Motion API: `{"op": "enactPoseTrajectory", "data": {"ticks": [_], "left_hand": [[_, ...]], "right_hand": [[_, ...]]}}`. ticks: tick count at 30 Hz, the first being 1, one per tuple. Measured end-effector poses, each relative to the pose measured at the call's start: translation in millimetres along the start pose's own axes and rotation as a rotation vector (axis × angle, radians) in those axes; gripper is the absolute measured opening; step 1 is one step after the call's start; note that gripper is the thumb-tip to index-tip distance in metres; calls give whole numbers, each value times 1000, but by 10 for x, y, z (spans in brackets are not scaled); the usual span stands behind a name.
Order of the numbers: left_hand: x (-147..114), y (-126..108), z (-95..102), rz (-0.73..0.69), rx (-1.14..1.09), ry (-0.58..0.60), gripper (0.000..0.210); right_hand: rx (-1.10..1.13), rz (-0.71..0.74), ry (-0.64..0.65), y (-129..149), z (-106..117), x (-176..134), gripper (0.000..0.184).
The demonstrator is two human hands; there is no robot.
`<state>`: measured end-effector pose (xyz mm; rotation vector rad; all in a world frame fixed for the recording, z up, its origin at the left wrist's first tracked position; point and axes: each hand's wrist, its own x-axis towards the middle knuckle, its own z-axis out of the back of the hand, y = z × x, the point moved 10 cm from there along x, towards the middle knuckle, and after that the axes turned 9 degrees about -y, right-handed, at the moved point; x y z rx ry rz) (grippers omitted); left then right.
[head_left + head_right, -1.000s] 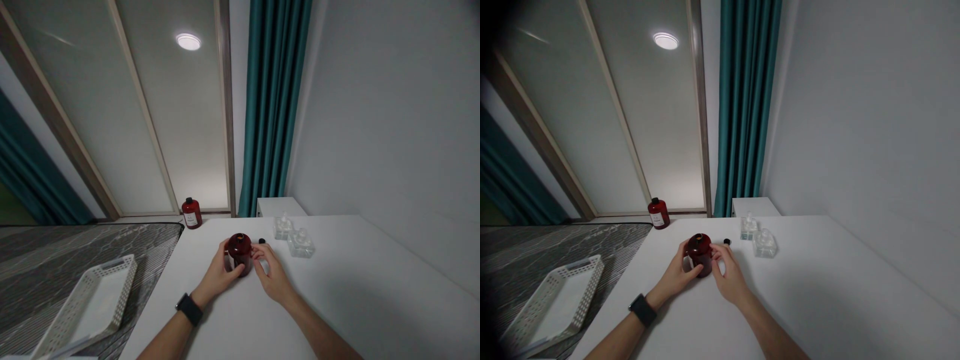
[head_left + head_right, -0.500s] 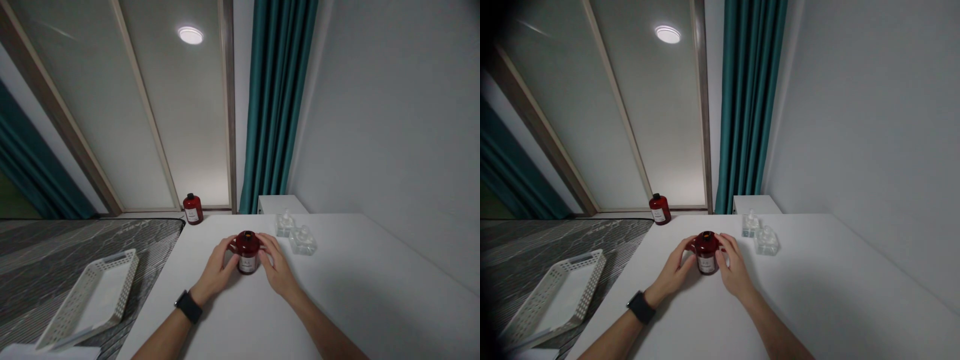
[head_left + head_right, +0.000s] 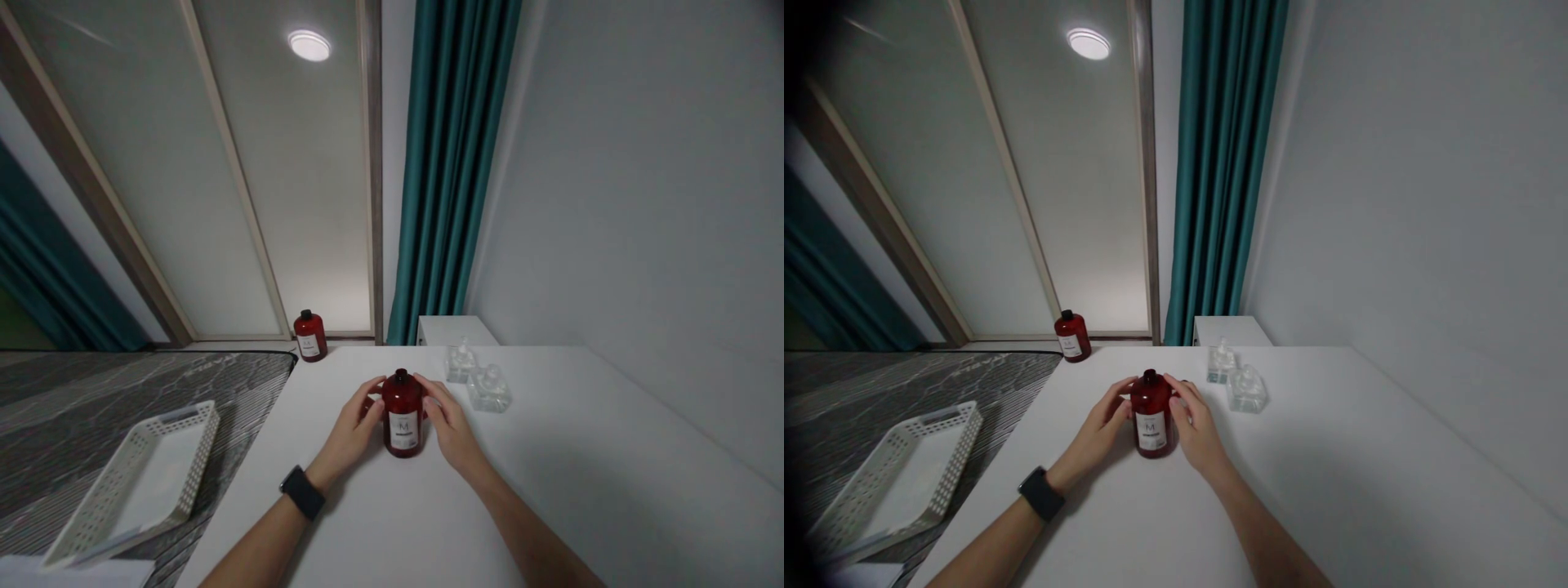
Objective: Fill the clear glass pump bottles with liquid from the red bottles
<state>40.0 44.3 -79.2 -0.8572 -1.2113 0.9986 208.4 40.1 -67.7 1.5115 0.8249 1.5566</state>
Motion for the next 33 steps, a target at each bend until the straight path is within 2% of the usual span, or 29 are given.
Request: {"op": "enactPoseTrajectory", "data": {"ticks": [4,10,15,21,24,27,30,33], "left_hand": [[-14,37,-87,47,-87,42,42],[-36,128,-122,130,-144,81,58],[-64,70,-145,29,-132,138,63],[-128,-67,-155,-93,-51,110,75],[-154,-175,-156,-152,26,103,80],[-148,-222,-124,-179,67,65,75],[-118,-223,-62,-194,75,0,75],[-109,-256,-64,-234,74,44,81]], "right_hand": [[7,-75,-16,-45,9,10,40],[51,-169,-33,-131,11,-7,34],[69,-165,30,-113,-5,-13,27],[67,-63,126,41,-67,-51,39],[34,-14,153,56,-101,-91,61],[6,8,202,45,-166,-137,77],[-16,18,234,31,-215,-171,78],[-47,26,223,10,-199,-175,71]]}}
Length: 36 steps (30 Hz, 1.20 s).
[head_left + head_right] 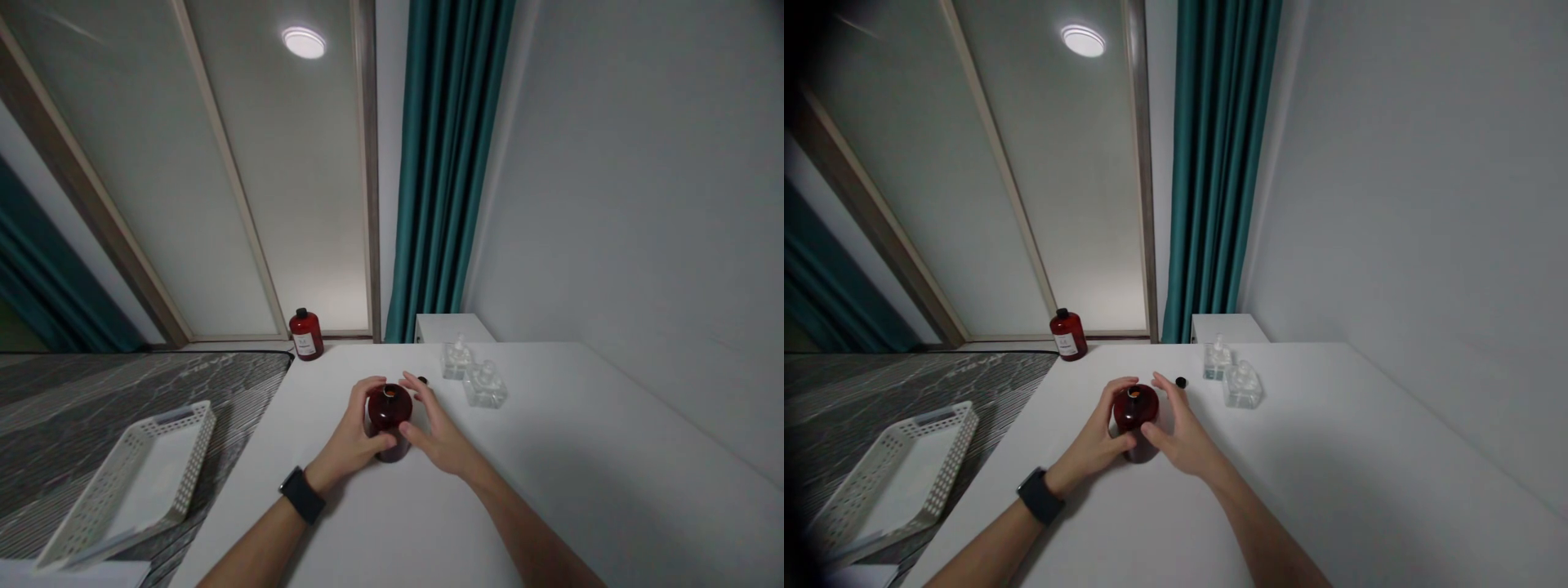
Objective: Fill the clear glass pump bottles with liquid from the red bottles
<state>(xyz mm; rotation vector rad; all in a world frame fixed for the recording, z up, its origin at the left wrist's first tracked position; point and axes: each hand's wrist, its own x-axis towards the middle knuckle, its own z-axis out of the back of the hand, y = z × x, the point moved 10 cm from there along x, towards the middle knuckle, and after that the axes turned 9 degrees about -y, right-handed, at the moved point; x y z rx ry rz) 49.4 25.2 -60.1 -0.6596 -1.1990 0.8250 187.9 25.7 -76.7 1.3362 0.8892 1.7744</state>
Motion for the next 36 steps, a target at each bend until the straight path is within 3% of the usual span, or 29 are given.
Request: {"op": "enactPoseTrajectory", "data": {"ticks": [6,12,15,18,20,25,32,36], "left_hand": [[24,-144,141,-88,96,70,47],[42,-202,197,-124,140,19,24],[34,-166,151,-85,96,-9,42],[13,-82,36,5,3,27,80],[3,-48,-27,50,-53,42,91],[3,-18,-65,112,-81,24,78],[-19,-77,-129,46,9,179,80],[8,-77,-78,63,51,123,70]], "right_hand": [[-25,18,-46,-26,122,40,63],[-30,90,-263,62,294,75,38],[-6,98,-266,125,265,55,35],[35,87,-179,193,166,34,38],[49,76,-118,231,98,22,40],[-35,138,-107,328,66,20,32],[-24,92,-165,184,127,43,38],[-5,67,-166,113,145,43,46]]}}
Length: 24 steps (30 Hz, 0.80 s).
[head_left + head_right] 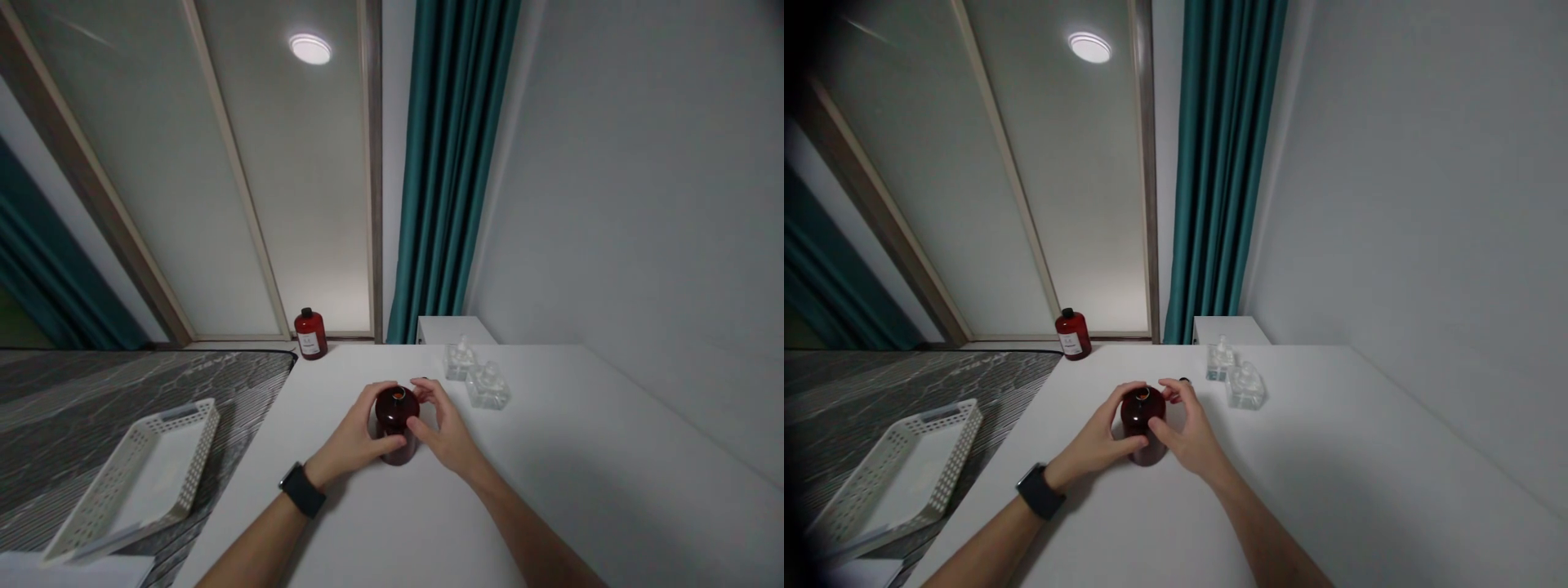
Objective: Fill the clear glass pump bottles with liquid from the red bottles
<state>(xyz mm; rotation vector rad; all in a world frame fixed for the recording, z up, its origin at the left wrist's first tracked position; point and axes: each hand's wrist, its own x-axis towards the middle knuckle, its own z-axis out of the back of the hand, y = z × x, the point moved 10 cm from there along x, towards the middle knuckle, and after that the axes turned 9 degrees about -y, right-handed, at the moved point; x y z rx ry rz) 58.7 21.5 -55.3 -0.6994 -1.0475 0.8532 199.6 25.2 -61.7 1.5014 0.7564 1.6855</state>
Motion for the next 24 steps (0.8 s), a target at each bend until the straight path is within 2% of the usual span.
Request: {"op": "enactPoseTrajectory", "data": {"ticks": [5,9,13,17,24], "left_hand": [[15,8,52,-2,8,-90,66],[20,84,92,14,24,-135,69],[30,80,101,-3,-14,-108,83],[23,40,82,-22,-29,-47,69],[-3,143,121,21,65,-143,71]], "right_hand": [[-13,32,9,45,-15,7,35],[2,63,17,96,-56,-13,36],[-18,111,-18,179,-31,-29,31],[-45,143,-22,254,-5,-25,25],[-46,126,5,227,-26,-11,30]]}}
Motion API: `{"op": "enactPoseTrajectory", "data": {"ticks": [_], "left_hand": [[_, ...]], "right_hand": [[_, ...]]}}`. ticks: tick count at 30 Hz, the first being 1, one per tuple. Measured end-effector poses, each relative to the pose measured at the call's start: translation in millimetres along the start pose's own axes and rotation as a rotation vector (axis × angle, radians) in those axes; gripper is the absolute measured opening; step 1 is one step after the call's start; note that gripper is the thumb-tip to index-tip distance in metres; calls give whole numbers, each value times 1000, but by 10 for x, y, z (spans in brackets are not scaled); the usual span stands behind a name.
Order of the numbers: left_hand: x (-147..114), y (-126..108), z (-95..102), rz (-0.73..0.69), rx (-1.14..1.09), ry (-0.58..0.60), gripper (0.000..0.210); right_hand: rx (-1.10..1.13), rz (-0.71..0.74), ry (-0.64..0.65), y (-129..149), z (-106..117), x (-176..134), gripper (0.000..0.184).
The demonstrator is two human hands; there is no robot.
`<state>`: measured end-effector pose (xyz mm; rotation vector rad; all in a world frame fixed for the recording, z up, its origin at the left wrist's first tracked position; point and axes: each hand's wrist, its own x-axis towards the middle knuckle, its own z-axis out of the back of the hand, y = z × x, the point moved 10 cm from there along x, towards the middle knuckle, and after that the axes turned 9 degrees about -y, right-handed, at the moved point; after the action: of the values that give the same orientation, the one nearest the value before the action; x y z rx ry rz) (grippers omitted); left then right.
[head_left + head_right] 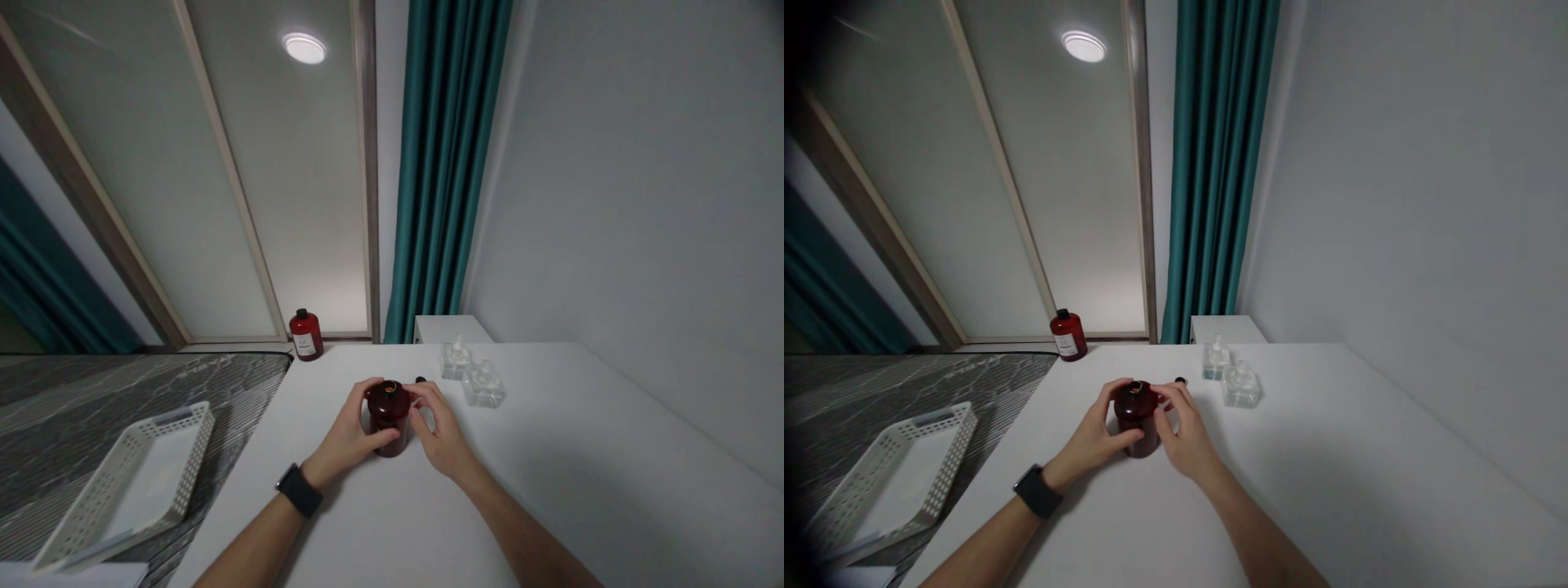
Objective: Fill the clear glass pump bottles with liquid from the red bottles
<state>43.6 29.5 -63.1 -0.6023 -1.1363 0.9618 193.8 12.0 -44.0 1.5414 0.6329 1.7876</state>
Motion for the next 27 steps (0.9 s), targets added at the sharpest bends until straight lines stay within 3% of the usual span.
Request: {"op": "enactPoseTrajectory", "data": {"ticks": [7,14,20,24,27], "left_hand": [[-9,14,-8,-31,2,-37,68],[-19,-25,-18,-95,69,18,67],[-1,-24,-17,-103,105,3,63],[28,-3,8,-96,121,-23,62],[40,24,17,-73,138,-28,63]], "right_hand": [[-55,-8,-9,-19,-1,-2,33],[-99,7,-29,-52,21,-6,38],[-256,50,-74,-28,139,31,34],[-404,155,-169,38,312,71,29],[-543,278,-337,89,574,89,27]]}}
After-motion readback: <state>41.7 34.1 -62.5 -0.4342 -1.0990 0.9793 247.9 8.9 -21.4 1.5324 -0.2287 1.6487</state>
